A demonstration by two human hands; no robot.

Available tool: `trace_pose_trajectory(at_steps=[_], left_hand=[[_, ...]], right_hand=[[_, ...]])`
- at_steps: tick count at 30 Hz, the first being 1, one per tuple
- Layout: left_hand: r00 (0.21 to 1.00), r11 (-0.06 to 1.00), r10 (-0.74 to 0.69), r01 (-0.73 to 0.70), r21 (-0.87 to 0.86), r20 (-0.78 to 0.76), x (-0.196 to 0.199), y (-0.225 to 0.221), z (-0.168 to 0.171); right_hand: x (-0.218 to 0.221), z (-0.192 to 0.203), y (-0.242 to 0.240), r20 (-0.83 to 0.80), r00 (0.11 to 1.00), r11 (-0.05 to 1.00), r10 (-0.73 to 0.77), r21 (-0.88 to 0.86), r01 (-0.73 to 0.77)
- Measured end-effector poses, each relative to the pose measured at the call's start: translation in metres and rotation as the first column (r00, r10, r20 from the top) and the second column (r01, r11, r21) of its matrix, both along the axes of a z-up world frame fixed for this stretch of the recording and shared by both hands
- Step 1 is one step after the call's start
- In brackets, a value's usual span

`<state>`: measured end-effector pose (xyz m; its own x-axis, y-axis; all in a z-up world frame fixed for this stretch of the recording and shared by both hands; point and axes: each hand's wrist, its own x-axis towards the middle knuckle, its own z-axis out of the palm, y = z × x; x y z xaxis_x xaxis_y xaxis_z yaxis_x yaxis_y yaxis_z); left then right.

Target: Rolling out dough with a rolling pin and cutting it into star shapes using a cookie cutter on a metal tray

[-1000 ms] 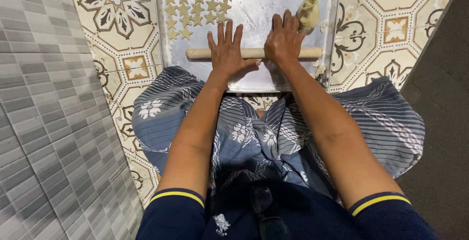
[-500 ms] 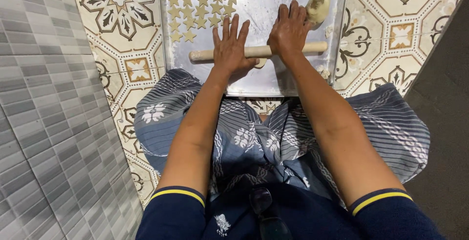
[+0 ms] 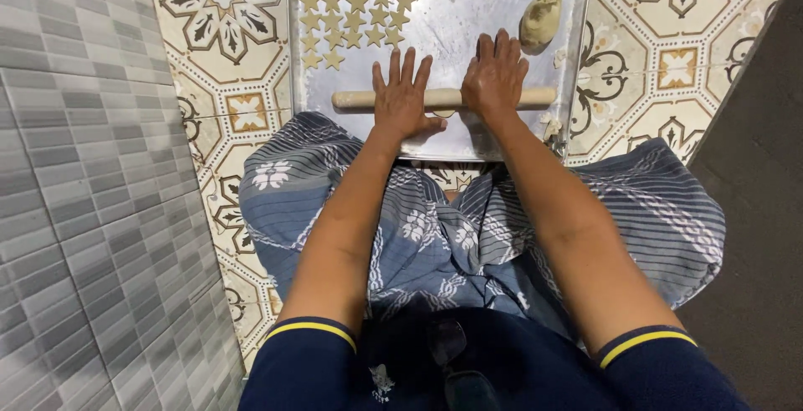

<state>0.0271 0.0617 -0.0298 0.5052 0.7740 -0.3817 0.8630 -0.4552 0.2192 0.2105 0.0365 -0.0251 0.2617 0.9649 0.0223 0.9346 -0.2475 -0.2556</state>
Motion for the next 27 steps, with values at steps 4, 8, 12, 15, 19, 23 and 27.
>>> trace_pose_trajectory(at_steps=[4, 8, 12, 15, 19, 23, 27], left_hand=[[1.000, 1.000, -0.005, 0.005, 0.019, -0.010, -0.003, -0.013, 0.007], [1.000, 0.996, 0.003, -0.006, -0.092, -0.028, -0.009, -0.030, 0.025], [0.999, 0.996, 0.006, -0.009, -0.090, -0.032, -0.013, -0.049, 0.018], [0.998, 0.986, 0.035, -0.044, -0.161, -0.059, -0.013, -0.059, 0.026], [0.997, 0.976, 0.055, -0.065, -0.207, -0.055, -0.013, -0.068, 0.013], [0.995, 0.966, 0.078, -0.092, -0.243, -0.065, -0.015, -0.075, 0.016], [0.996, 0.972, 0.083, -0.087, -0.218, -0.029, -0.013, -0.065, 0.009]], right_hand=[[-0.003, -0.005, -0.019, -0.012, 1.000, 1.000, 0.001, 0.012, -0.001], [-0.005, -0.017, -0.038, -0.038, 0.998, 0.986, -0.055, -0.160, 0.048], [-0.009, -0.023, -0.056, -0.041, 0.997, 0.981, -0.063, -0.185, 0.054], [-0.014, -0.014, -0.066, -0.069, 0.994, 0.968, -0.080, -0.244, 0.061], [-0.018, -0.009, -0.079, -0.079, 0.993, 0.964, -0.085, -0.258, 0.062], [-0.019, -0.015, -0.086, -0.098, 0.992, 0.952, -0.080, -0.303, 0.047], [-0.017, -0.013, -0.076, -0.106, 0.989, 0.948, -0.102, -0.311, 0.064]])
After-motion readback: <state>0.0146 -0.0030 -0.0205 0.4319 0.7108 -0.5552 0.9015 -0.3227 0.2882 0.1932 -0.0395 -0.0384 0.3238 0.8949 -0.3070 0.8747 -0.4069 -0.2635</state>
